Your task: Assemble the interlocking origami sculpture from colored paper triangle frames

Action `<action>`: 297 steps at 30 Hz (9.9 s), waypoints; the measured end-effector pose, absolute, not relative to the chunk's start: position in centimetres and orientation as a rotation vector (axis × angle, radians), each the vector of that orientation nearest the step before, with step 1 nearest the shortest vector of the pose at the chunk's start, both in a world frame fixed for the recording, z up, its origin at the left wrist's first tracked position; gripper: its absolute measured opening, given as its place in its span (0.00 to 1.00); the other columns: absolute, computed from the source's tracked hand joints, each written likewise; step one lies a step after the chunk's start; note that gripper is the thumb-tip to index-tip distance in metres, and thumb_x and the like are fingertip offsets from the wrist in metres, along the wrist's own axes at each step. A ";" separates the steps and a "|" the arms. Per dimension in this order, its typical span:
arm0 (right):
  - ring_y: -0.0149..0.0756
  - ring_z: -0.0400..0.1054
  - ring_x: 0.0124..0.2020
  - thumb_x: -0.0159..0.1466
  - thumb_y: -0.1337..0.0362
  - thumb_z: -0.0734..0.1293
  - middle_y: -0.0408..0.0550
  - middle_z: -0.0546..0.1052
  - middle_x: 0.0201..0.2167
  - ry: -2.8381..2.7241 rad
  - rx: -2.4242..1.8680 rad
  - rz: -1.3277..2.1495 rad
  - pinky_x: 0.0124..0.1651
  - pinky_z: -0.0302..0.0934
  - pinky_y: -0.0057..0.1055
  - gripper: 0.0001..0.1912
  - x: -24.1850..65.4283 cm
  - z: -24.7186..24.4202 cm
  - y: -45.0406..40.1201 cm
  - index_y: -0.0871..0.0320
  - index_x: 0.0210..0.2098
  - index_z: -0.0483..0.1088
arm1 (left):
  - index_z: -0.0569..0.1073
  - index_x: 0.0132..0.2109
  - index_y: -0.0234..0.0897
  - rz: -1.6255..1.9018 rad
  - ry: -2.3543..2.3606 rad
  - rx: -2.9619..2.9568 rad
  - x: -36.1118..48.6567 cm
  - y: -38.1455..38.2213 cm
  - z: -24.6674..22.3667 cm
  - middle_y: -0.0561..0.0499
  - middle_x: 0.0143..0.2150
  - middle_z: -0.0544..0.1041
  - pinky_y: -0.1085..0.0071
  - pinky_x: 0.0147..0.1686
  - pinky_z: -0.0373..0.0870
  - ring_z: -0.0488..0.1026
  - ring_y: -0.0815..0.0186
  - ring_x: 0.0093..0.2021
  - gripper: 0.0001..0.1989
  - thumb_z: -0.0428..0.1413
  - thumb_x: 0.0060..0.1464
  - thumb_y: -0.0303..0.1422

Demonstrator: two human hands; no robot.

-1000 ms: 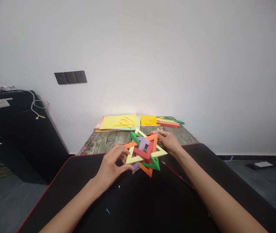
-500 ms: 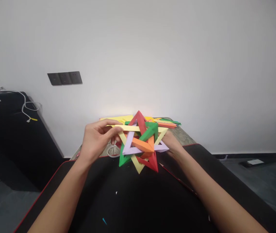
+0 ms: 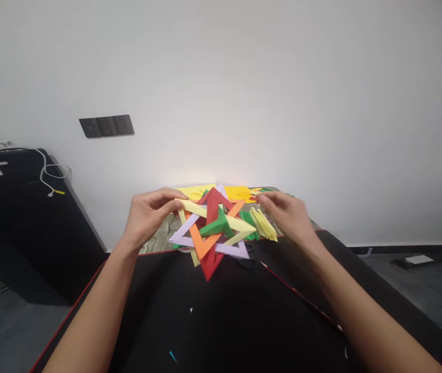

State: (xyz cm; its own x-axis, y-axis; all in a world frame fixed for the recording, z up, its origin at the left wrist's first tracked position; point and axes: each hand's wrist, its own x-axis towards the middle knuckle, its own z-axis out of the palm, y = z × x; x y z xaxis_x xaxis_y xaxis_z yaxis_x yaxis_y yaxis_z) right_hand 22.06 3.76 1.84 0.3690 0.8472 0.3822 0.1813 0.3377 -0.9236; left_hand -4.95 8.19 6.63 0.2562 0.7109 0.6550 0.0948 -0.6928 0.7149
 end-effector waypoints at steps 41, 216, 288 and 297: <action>0.25 0.60 0.25 0.41 0.70 0.77 0.37 0.65 0.23 -1.033 -0.725 1.085 0.27 0.58 0.24 0.16 16.5 4.3 -1.7 0.58 0.21 0.64 | 0.79 0.36 0.41 1.572 0.463 2.680 -4.3 5.0 7.5 0.52 0.33 0.82 0.66 0.41 0.76 0.79 0.64 0.38 0.04 0.60 0.54 0.29; 0.40 0.72 0.38 0.46 0.63 0.72 0.49 0.77 0.33 -1.075 -1.036 0.605 0.46 0.67 0.42 0.13 12.8 -2.2 -5.3 0.60 0.32 0.73 | 0.71 0.34 0.37 1.649 1.674 2.104 -4.7 -3.4 -1.5 0.46 0.35 0.75 0.61 0.44 0.63 0.69 0.58 0.38 0.17 0.46 0.62 0.44; 0.28 0.70 0.21 0.44 0.51 0.78 0.43 0.75 0.22 -0.738 -0.957 1.060 0.25 0.71 0.23 0.21 16.3 -6.6 -0.7 0.61 0.29 0.75 | 0.64 0.54 0.42 1.511 1.197 2.290 -6.4 2.6 -8.3 0.45 0.49 0.74 0.60 0.48 0.72 0.74 0.61 0.48 0.14 0.47 0.62 0.30; 0.26 0.64 0.15 0.48 0.44 0.73 0.44 0.71 0.14 -0.858 -0.992 1.069 0.17 0.61 0.22 0.25 16.1 -6.0 -1.4 0.62 0.18 0.70 | 0.68 0.47 0.39 1.582 1.267 2.191 -6.8 2.4 -7.5 0.46 0.44 0.75 0.64 0.43 0.71 0.73 0.61 0.43 0.10 0.51 0.59 0.34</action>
